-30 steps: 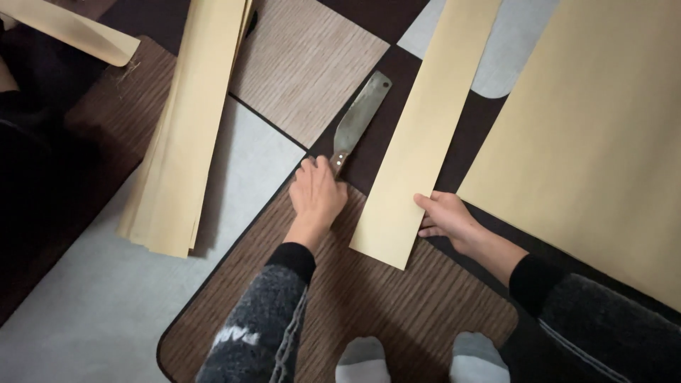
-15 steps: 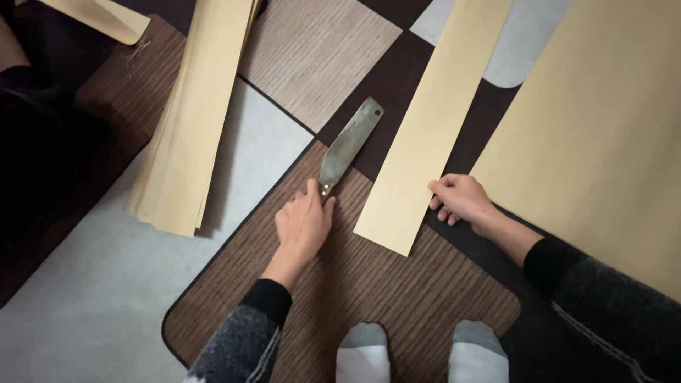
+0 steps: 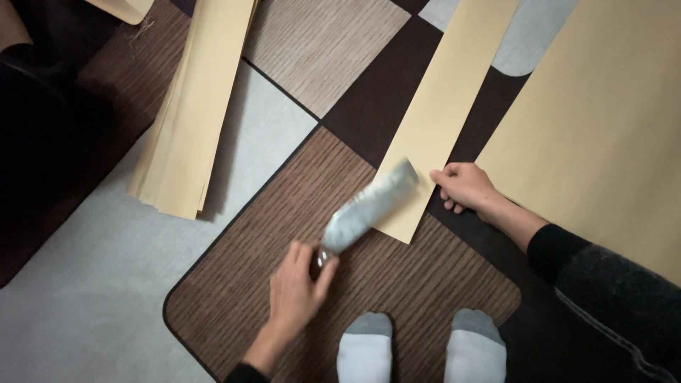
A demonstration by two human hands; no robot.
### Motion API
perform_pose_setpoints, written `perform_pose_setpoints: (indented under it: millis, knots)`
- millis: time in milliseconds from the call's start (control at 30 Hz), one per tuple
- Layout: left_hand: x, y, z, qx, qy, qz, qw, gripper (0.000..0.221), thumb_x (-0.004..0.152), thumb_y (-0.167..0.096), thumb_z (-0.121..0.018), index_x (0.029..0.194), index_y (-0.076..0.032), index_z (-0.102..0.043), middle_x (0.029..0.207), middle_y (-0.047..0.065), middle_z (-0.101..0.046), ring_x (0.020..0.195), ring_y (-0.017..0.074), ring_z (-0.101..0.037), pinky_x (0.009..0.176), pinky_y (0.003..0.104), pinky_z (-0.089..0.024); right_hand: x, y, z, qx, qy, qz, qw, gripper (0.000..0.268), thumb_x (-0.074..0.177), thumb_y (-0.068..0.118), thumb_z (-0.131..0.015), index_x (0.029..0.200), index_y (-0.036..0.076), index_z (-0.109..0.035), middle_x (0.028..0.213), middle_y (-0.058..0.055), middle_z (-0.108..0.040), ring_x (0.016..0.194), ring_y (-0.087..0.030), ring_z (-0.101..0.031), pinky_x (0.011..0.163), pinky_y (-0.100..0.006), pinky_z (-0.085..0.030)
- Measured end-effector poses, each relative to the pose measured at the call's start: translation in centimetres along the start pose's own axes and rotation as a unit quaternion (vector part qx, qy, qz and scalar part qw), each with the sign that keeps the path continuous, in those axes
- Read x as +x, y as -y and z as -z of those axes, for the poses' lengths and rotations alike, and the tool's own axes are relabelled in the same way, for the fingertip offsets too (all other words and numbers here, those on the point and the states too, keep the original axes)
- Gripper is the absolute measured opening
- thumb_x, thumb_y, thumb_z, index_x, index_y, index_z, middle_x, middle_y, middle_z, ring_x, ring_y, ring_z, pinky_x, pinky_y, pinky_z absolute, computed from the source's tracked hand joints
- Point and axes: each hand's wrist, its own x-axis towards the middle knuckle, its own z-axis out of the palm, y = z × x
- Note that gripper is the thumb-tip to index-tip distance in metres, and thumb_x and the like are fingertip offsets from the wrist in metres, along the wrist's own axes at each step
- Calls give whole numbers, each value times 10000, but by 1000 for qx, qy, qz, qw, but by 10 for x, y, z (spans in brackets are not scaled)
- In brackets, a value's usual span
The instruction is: Cutting long, uniform strips from a large sheet of thin material using a large knife on a floor-based workspace.
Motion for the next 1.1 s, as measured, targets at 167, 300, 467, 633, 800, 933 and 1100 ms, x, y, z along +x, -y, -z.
perform_pose_setpoints:
  millis: [167, 300, 467, 633, 800, 933, 1100]
  knots:
    - [-54, -2, -12, -28, -2, -66, 997, 387, 983, -398, -838, 1205, -98, -735, 1007, 42, -658, 798, 207, -669, 690, 344, -585, -7, 7, 1, -18, -7, 7, 1000, 342, 1186, 303, -632, 1005, 21, -704, 775, -77, -667, 615, -181, -651, 527, -315, -519]
    - [-74, -5, -18, -41, -7, -118, 992, 430, 951, -399, -863, 1248, -104, -764, 1110, 62, -637, 942, 264, -621, 855, 401, -513, -6, 4, -1, -29, -22, 20, 999, 352, 1175, 318, -646, 985, 26, -696, 763, -70, -674, 606, -182, -661, 529, -318, -529]
    - [-80, 0, -34, -16, -16, -86, 996, 445, 958, -398, -856, 1270, -97, -757, 1141, 67, -636, 950, 262, -609, 847, 400, -513, -10, 11, 0, -74, -24, 6, 997, 329, 1172, 318, -637, 1045, 26, -720, 765, -61, -678, 602, -168, -650, 537, -309, -520]
    - [-85, 3, -47, 1, -29, -21, 999, 481, 944, -389, -857, 1307, -107, -720, 1161, 76, -649, 968, 290, -627, 864, 417, -533, -10, 12, 2, -280, -73, 13, 957, 525, 1153, 596, -598, 1109, 129, -835, 883, -18, -805, 727, -154, -739, 752, -322, -605]
    - [-87, 0, -54, -24, -60, 3, 998, 481, 900, -323, -851, 1302, -92, -724, 1205, 92, -677, 1027, 291, -651, 909, 415, -524, 15, -1, 7, -357, -254, 357, 825, 504, 1021, 464, -749, 1343, 77, -733, 1343, -121, -674, 1201, -333, -622, 1030, -481, -491]
    - [-83, -5, -58, -22, -85, 11, 996, 470, 904, -317, -849, 1292, -88, -717, 1151, 98, -665, 1010, 304, -645, 907, 427, -520, 38, 8, 10, -391, -209, 363, 820, 851, 995, 611, -676, 1635, 66, -548, 1808, -210, -399, 1672, -412, -331, 1236, -603, -362]
    - [-83, -10, -62, -32, -76, 47, 995, 457, 934, -310, -837, 1330, -114, -721, 1222, 86, -675, 1063, 292, -650, 944, 427, -517, 55, 8, 9, -416, -170, 285, 847, 919, 1030, 653, -524, 1776, 136, -378, 1864, -171, -321, 1695, -405, -287, 1263, -657, -305]
